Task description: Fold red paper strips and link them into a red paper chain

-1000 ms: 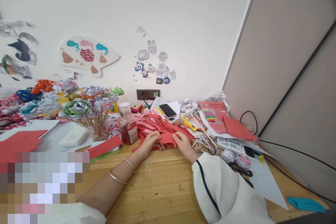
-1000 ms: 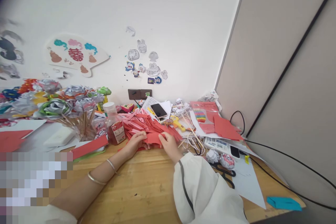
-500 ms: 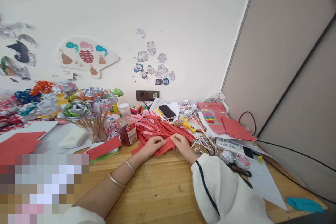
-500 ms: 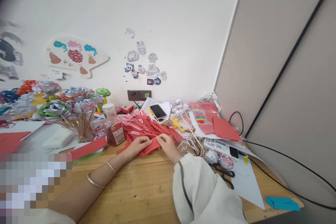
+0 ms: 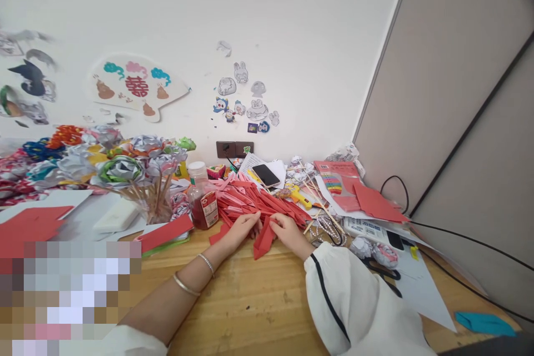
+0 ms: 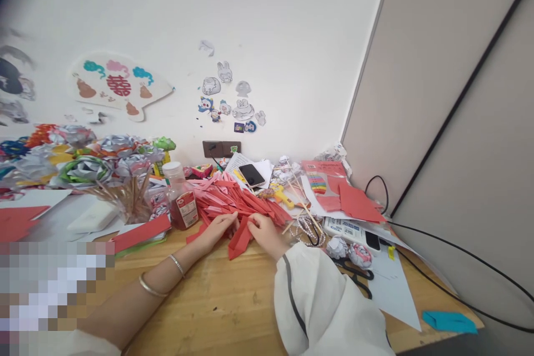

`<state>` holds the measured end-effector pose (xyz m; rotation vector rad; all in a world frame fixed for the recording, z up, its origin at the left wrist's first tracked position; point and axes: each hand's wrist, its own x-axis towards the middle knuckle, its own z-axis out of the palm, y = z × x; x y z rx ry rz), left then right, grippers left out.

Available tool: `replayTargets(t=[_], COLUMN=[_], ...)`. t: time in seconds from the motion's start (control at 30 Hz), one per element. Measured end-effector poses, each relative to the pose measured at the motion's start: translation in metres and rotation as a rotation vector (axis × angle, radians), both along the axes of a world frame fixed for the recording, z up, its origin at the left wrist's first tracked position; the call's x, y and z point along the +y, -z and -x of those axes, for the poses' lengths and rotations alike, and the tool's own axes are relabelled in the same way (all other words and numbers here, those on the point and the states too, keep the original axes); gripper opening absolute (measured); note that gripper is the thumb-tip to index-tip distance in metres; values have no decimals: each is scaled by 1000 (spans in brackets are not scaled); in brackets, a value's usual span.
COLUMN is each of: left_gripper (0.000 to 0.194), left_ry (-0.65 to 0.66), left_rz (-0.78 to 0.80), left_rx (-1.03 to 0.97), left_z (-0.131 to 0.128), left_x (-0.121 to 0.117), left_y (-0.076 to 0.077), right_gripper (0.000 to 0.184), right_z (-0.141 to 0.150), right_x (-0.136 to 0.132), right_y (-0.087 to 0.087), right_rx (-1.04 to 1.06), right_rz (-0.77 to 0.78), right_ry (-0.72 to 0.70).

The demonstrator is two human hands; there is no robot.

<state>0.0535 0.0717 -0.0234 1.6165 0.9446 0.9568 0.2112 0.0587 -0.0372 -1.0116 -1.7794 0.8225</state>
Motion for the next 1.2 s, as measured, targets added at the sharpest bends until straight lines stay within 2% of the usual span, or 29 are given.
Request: replayTargets(t=[0.1, 0.2, 0.4, 0.6, 0.77, 1.0, 1.2], left_gripper=[35, 31, 32, 30, 31, 30, 29], left_ry=[-28, -51, 40, 21, 65, 73, 74], left_rz=[-38, -86, -184, -146, -146, -226, -226], left_rx=[23, 50, 147, 74, 36, 170, 207], left_z=[-2, -5, -7, -8, -6, -3, -3], left_x=[2, 2, -4, -2, 0, -6, -2], left_y=[1, 1, 0, 2, 1, -4, 0], right_gripper=[16, 15, 15, 12, 17, 13, 13], right_z=[1, 3, 6, 5, 5, 4, 4], right_x=[-1, -2, -4, -6, -7, -8, -7], right_y=[-1, 0, 1, 0, -1, -3, -3], right_rx=[-88, -181, -360, -467, -464, -481, -474], right_rz=[-52, -125, -222, -240, -275, -262, -246], right_ry=[-7, 55, 128, 171, 146, 131, 126])
